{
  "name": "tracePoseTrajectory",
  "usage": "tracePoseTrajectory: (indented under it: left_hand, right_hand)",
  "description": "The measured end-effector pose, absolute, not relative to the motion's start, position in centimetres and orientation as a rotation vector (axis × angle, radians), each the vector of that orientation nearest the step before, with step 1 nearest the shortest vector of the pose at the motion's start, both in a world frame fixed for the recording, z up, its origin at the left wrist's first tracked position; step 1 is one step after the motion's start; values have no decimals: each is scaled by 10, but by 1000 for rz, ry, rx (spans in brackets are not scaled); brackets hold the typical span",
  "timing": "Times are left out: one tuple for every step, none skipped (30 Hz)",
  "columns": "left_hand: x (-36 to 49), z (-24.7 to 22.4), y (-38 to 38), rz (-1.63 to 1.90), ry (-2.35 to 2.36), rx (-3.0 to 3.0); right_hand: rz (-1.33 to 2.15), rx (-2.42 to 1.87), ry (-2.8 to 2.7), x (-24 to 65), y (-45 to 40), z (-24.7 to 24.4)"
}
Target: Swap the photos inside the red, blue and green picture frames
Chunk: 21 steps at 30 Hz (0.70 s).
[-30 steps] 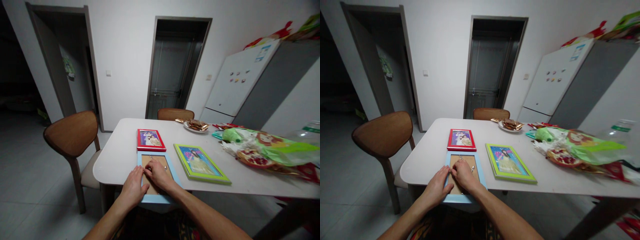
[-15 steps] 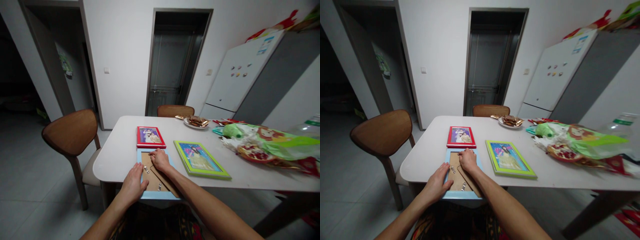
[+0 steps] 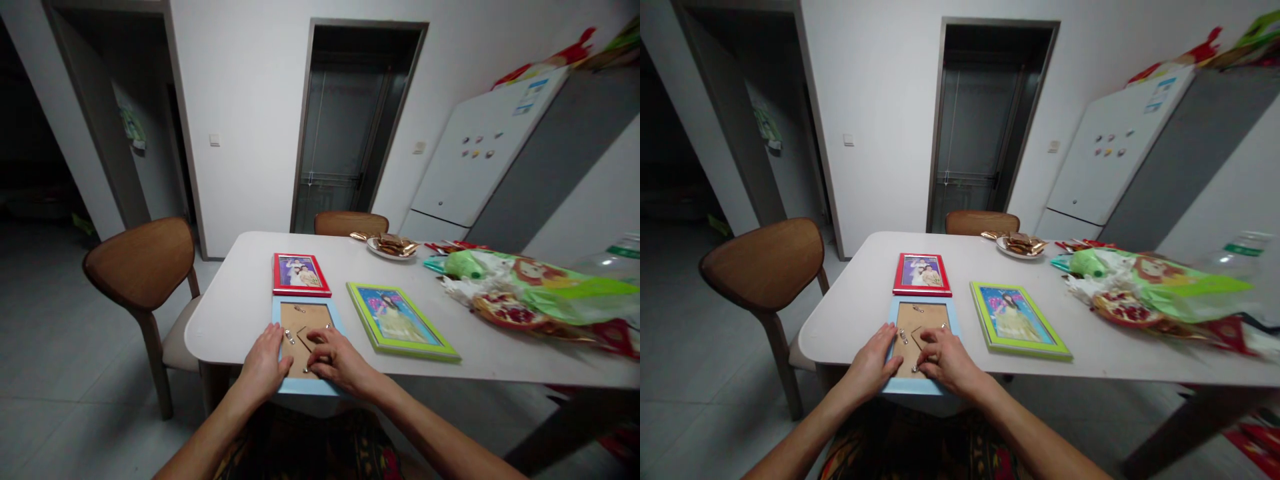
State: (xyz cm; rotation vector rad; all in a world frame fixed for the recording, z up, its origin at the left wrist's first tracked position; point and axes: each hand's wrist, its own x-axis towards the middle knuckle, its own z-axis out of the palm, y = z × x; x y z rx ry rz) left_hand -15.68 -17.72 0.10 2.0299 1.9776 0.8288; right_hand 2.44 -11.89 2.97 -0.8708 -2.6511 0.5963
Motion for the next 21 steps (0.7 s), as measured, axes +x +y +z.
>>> tracePoseTrajectory:
  left_hand:
    - [-157,2,-177,826,1978,2029]
    - [-156,3,-177,820,1979,2026]
    - [-156,4,-178,812,1979,2022]
    - [-156,5,-178,802,1977,2017]
    - [-157,6,-178,795,1975,2013]
    - [-157,7,-178,791,1973,2012]
    - [-157,7,-178,789,1972,2012]
    - [-157,7,-178,789,1974,2012]
    - [-158,6,-178,790,1975,2015]
    - [-158,5,-178,789,1976,2017]
    - [-159,5,-178,783,1977,2018]
    - [-159,4,-177,773,1976,2019]
    - [-159,4,-178,762,1973,2018]
    - [-160,4,-178,756,1970,2015]
    - [-160,4,-178,756,1967,2008]
    - [-160,4,-179,767,1965,1997]
    - [-160,5,-179,790,1963,1979]
    - [-159,7,-179,825,1957,1954]
    - [-159,9,-178,874,1939,1921]
    - [-158,11,-177,938,1906,1875]
    - [-158,14,-175,1020,1854,1815]
  right_hand:
    - [583,-873,-2628,22,-118,27]
    - [573,-882,-2602,21,-117,26]
    - [562,-907,-2571,20,-116,25]
    - [545,-948,-2538,20,-115,24]
    - [517,-1004,-2506,20,-113,24]
    - [483,-1063,-2484,20,-112,24]
    - [448,-1111,-2475,19,-111,24]
    - [420,-1143,-2478,19,-111,24]
    - [405,-1159,-2489,18,-110,24]
    - [400,-1165,-2497,17,-110,24]
    - [402,-1170,-2495,16,-110,24]
    - [408,-1177,-2485,14,-110,24]
    - [418,-1190,-2471,13,-110,25]
    - [427,-1204,-2456,13,-110,26]
    - [432,-1214,-2440,13,-110,28]
    - [428,-1219,-2423,12,-109,30]
    - [417,-1219,-2407,12,-109,32]
    - [403,-1216,-2394,12,-109,35]
    - [389,-1210,-2383,11,-109,38]
    - [377,-1200,-2374,9,-109,42]
    - [369,-1189,-2365,6,-111,46]
